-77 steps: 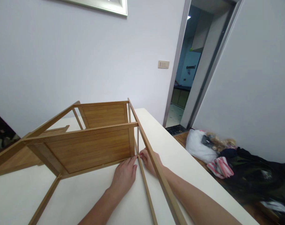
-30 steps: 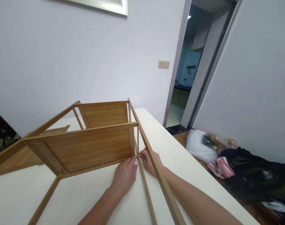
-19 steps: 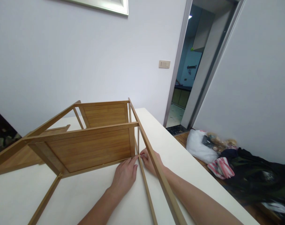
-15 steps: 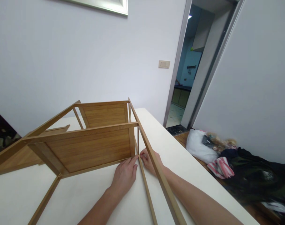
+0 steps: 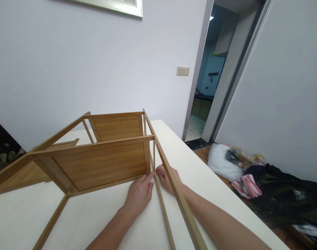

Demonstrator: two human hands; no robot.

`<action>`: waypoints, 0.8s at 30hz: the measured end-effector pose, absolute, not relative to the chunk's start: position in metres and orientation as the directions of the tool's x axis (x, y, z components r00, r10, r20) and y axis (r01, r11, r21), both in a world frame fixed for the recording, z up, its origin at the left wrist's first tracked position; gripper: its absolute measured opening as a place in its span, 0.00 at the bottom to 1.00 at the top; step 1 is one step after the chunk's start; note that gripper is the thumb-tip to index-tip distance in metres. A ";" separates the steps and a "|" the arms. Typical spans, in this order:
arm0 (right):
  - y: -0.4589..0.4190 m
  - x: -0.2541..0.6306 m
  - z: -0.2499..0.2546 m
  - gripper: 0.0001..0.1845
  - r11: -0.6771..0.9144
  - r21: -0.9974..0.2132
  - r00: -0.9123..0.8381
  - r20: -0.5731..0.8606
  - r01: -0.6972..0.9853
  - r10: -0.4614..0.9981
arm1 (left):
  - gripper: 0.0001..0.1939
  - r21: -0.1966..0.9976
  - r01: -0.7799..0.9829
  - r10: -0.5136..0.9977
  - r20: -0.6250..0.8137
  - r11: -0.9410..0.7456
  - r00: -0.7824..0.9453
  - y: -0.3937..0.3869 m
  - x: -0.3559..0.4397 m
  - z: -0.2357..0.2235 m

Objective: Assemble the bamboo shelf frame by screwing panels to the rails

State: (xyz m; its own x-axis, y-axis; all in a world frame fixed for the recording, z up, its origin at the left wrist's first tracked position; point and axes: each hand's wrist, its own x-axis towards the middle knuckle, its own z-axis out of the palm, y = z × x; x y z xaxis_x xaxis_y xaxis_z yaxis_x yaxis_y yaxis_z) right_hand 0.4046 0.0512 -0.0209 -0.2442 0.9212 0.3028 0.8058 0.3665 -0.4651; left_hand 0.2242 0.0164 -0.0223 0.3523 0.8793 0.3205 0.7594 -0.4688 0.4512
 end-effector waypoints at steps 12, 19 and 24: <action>0.047 0.406 -0.011 0.10 0.333 -0.533 -0.171 0.330 0.778 0.928 | 0.19 0.851 0.457 0.965 0.253 -0.259 0.076 0.035 0.213 -0.025; 0.037 0.409 -0.006 0.11 0.228 -0.623 -0.027 0.315 0.748 0.949 | 0.21 0.907 0.374 0.981 0.189 -0.195 0.054 0.002 0.187 -0.016; -0.009 0.422 -0.002 0.11 0.213 -0.667 0.010 0.314 0.714 0.950 | 0.20 0.927 0.346 0.985 0.169 -0.148 -0.030 -0.051 0.152 -0.016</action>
State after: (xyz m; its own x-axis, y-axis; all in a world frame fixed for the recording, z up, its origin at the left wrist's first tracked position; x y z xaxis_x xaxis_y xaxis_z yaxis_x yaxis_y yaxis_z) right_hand 0.4218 -0.0091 -0.0019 0.0101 0.9495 0.3136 0.7137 0.2128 -0.6673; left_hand 0.1516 -0.0509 -0.0160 -0.0305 0.9851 0.1692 0.3455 -0.1485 0.9266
